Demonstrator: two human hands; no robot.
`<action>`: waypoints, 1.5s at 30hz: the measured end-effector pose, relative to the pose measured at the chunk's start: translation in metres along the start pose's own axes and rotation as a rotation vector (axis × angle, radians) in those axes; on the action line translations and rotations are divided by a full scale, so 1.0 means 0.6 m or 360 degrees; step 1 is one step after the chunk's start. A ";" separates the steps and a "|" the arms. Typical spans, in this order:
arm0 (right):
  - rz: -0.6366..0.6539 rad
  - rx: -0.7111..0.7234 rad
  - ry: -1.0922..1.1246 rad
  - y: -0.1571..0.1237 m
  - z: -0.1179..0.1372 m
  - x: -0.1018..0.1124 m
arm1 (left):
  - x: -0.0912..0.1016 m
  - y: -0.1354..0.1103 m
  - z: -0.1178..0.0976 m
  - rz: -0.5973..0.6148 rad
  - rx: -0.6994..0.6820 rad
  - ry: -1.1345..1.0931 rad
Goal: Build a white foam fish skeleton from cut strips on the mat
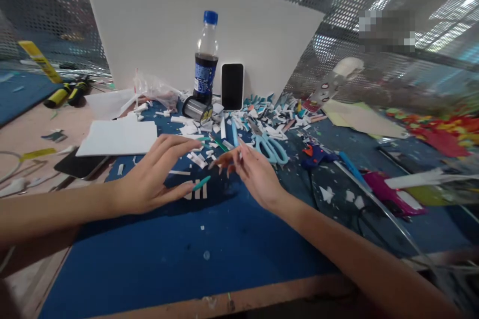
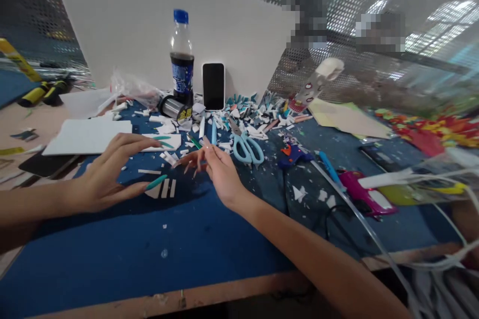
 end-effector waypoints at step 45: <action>-0.0814 0.0146 -0.2138 -0.088 0.073 0.090 | -0.065 0.031 0.038 -0.0128 0.0765 -0.0813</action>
Point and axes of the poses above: each hand's wrist, its own y-axis towards the middle knuckle, its own x-axis out of the back of the hand, z = x × y, the point moved 1 cm from there along y, towards the middle knuckle, and after that the axes turned 7 degrees about y, right-handed, at the moved point
